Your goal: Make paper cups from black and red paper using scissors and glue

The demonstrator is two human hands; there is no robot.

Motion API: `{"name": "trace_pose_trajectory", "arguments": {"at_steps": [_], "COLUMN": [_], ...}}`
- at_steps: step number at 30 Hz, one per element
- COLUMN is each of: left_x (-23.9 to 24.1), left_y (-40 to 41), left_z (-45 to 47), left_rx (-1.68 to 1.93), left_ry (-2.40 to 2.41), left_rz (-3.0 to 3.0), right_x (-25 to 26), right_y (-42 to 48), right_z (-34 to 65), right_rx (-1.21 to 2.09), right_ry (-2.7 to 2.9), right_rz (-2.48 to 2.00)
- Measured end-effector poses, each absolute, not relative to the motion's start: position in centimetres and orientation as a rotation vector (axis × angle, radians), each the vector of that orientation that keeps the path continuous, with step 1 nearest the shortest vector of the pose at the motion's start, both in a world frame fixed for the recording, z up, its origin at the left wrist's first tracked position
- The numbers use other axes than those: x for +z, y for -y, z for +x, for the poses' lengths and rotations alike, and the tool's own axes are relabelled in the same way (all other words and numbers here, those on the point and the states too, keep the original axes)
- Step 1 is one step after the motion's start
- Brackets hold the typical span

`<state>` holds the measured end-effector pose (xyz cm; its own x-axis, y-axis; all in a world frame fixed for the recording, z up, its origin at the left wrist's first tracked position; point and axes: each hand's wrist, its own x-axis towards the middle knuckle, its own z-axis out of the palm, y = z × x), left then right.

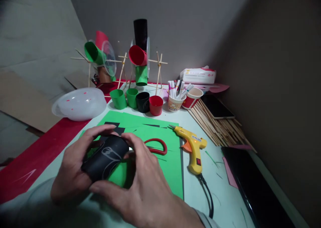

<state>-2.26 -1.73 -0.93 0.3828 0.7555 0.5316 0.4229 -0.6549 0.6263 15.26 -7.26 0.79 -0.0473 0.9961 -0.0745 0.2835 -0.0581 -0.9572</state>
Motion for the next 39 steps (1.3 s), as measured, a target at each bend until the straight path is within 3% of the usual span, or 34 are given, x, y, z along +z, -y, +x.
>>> {"name": "trace_pose_trajectory", "arguments": {"at_steps": [16, 27, 39], "left_x": [-0.9, -0.8, -0.6], "left_y": [2.5, 2.2, 1.6], "left_z": [-2.1, -1.9, -2.4], "left_rx": [1.111, 1.103, 0.958], "left_ry": [-1.127, -1.042, -0.912], "left_rz": [2.191, 2.145, 1.965], "right_x": [-0.5, -0.7, -0.2], "right_y": [8.0, 7.4, 6.3], "right_z": [15.2, 15.3, 16.9], "right_rx": [1.294, 1.442, 1.491], "right_ry": [1.299, 1.089, 0.97], "right_rz": [-1.315, -0.988, -0.938]}}
